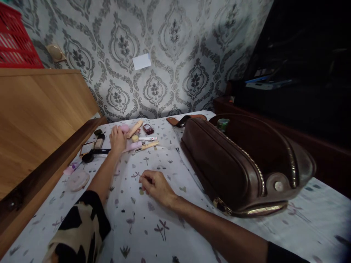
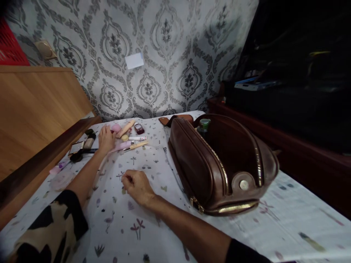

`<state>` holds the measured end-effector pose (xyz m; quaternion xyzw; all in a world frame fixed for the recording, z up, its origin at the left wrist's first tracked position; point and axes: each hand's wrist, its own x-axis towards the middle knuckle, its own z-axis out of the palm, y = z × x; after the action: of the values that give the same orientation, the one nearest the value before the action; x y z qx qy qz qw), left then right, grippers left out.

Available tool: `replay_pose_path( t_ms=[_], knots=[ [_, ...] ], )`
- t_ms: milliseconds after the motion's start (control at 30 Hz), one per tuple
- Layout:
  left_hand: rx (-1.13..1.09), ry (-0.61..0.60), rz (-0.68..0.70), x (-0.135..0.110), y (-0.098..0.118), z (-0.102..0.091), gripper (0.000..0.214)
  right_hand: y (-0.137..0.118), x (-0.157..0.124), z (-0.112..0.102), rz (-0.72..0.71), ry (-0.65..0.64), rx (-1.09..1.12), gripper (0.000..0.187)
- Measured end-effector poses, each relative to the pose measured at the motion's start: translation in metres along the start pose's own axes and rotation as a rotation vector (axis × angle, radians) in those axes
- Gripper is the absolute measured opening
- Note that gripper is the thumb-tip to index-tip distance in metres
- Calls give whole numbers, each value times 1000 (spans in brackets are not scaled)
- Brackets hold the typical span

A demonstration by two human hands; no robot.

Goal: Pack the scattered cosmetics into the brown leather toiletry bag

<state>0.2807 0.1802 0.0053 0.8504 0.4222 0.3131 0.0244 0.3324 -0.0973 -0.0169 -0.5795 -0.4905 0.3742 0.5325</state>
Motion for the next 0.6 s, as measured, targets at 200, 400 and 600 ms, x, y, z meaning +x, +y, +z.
replay_pose_path(
  t_ms=[200, 400, 600],
  knots=[
    [115, -106, -32, 26, -39, -15, 36, -1, -2, 0, -38, 6, -82, 22],
    [203, -95, -76, 23, -51, -19, 37, -3, -3, -1, -47, -6, -84, 23],
    [180, -147, 27, 1, -48, -30, 30, -2, -1, -2, -45, -13, -74, 22]
  ],
)
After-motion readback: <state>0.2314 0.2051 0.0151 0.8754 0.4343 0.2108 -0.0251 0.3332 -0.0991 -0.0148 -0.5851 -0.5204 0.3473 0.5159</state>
